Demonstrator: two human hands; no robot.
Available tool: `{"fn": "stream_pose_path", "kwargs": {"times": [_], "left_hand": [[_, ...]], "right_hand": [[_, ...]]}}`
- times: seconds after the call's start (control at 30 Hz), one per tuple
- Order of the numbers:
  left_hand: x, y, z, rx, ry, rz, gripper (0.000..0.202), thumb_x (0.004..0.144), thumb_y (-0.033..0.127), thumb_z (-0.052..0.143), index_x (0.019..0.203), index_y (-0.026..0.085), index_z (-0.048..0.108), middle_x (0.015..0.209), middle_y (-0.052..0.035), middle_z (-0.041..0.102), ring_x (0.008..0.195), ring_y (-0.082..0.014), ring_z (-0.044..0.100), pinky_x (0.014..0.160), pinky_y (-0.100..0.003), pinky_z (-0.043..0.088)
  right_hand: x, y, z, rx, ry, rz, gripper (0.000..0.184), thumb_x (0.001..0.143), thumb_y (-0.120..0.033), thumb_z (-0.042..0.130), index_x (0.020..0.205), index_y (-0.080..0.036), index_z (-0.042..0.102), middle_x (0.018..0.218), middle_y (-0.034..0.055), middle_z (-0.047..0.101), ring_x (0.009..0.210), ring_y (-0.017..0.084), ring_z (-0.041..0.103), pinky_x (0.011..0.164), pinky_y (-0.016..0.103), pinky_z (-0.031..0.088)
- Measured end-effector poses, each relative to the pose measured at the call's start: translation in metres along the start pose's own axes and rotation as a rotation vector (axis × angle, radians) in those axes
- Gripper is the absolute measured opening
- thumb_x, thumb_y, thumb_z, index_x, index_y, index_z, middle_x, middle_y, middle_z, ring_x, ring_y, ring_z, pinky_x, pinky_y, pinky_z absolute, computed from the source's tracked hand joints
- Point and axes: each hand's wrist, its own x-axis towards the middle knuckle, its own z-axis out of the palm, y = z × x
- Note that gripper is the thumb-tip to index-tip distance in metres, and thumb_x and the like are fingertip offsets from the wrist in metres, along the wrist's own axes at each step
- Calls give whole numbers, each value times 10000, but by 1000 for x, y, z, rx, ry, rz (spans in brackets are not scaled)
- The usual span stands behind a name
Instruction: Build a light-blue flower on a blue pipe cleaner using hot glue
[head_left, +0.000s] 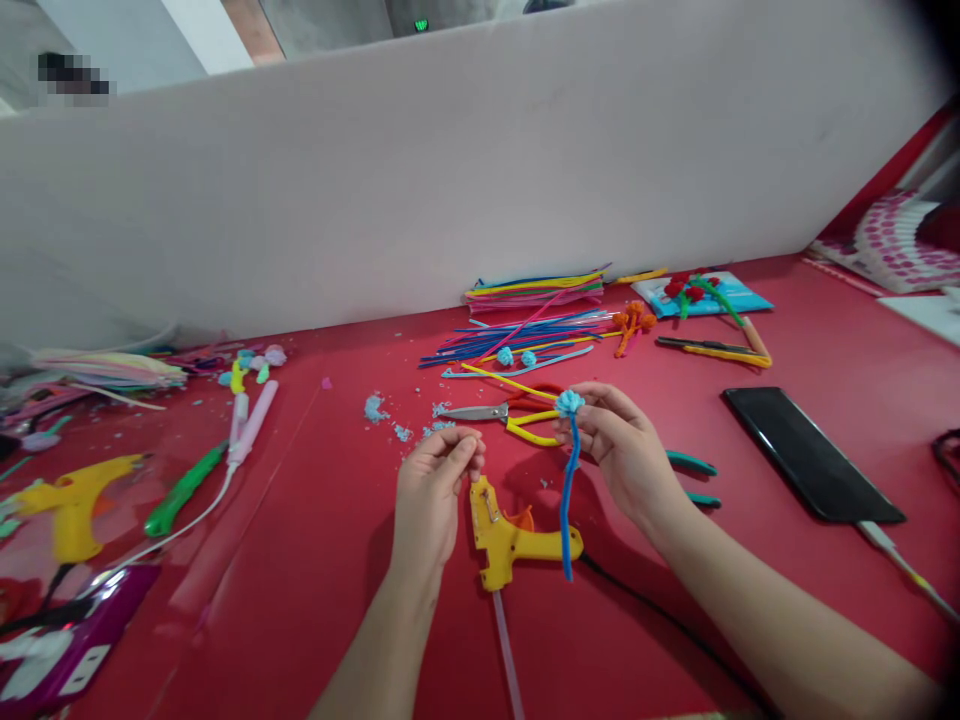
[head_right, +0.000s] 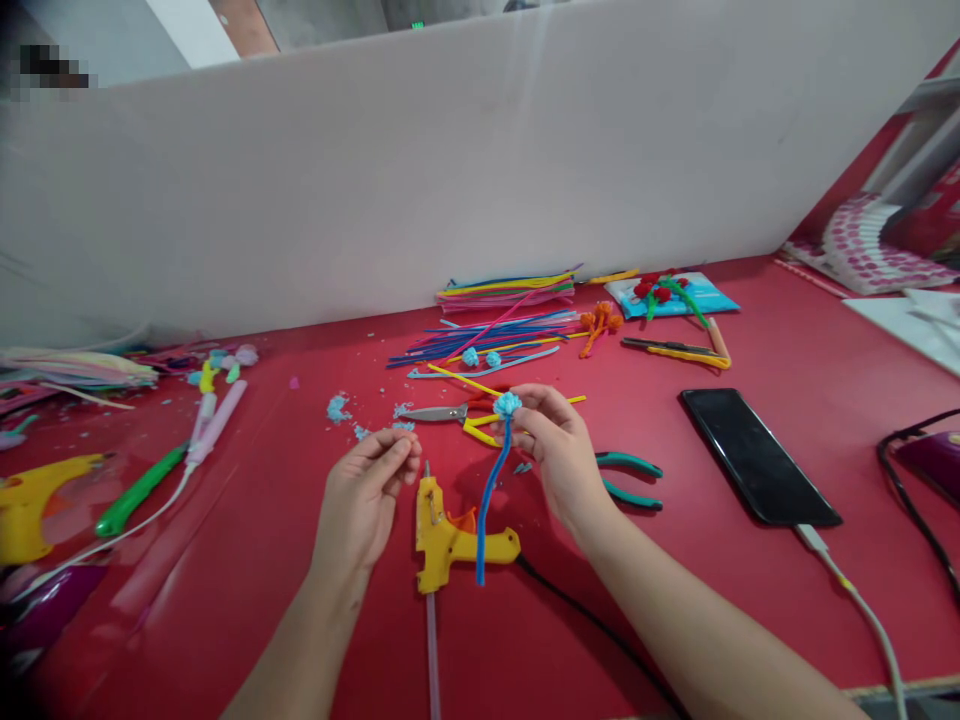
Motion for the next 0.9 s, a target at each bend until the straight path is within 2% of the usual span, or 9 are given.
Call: {"fn": "stream_pose_path", "kwargs": {"times": [0.1, 0.3, 0.4, 0.5, 0.6, 0.73, 0.77, 0.83, 0.9], "left_hand": [[-3, 2, 0, 58, -83, 5, 96, 778, 236, 657, 741, 147, 649, 687, -6, 614, 595, -90, 523, 532, -200, 381], [-5, 5, 2, 62, -146, 96, 335, 895, 236, 473, 578, 188, 376, 518, 64, 350, 456, -74, 281, 453, -220, 240], [-3, 10, 2, 157, -178, 101, 429, 911, 346, 519, 546, 190, 356, 463, 74, 324, 429, -69, 256, 441, -223, 226], [-1, 20, 3, 272, -218, 93, 433, 888, 388, 565, 546, 180, 400, 471, 67, 380, 447, -67, 324, 455, -205, 276], [1, 27, 6, 322, -269, 91, 188, 796, 280, 691, 710, 170, 565, 619, 46, 547, 558, -78, 479, 557, -192, 402], [-2, 20, 8, 339, -274, 161, 95, 814, 262, 670, 799, 175, 636, 746, 5, 641, 670, -110, 589, 649, -220, 476], [-4, 16, 8, 333, -286, 177, 94, 825, 268, 662, 858, 180, 658, 834, -16, 668, 735, -124, 617, 687, -230, 489], [-8, 8, 8, 291, -354, 171, 257, 811, 244, 681, 1066, 221, 657, 1084, -45, 664, 910, -157, 637, 800, -261, 502], [-12, 1, 8, 243, -420, 145, 348, 803, 212, 690, 1145, 258, 646, 1166, -40, 641, 983, -164, 628, 865, -272, 498]], "right_hand": [[-2, 0, 1, 2, -20, 3, 187, 690, -237, 714, 864, -229, 644, 815, -24, 657, 662, 128, 666, 632, 254, 528], [-3, -4, 3, 7, -39, -3, 197, 674, -247, 723, 854, -226, 647, 805, -24, 659, 633, 118, 652, 624, 244, 524], [-2, -3, 3, -3, -38, -5, 210, 662, -255, 726, 854, -223, 647, 784, -21, 659, 613, 118, 645, 594, 237, 510], [-3, 1, 4, -21, -57, -14, 196, 674, -256, 712, 858, -223, 655, 790, -18, 653, 638, 120, 641, 613, 244, 510], [-6, 5, 6, -54, -87, -40, 176, 691, -250, 711, 859, -232, 663, 816, -23, 640, 694, 119, 640, 637, 235, 503], [-13, 7, 9, -134, -135, -87, 186, 732, -263, 702, 914, -253, 666, 862, -20, 648, 748, 126, 625, 628, 225, 487], [-16, 7, 11, -158, -152, -99, 186, 741, -257, 695, 925, -254, 667, 860, -19, 651, 750, 128, 616, 636, 230, 487], [-21, 8, 13, -203, -187, -125, 176, 747, -224, 687, 921, -246, 671, 846, -15, 649, 764, 132, 598, 680, 246, 486], [-27, 8, 14, -303, -240, -202, 182, 761, -184, 667, 933, -241, 671, 867, -7, 637, 796, 139, 582, 734, 266, 480]]}}
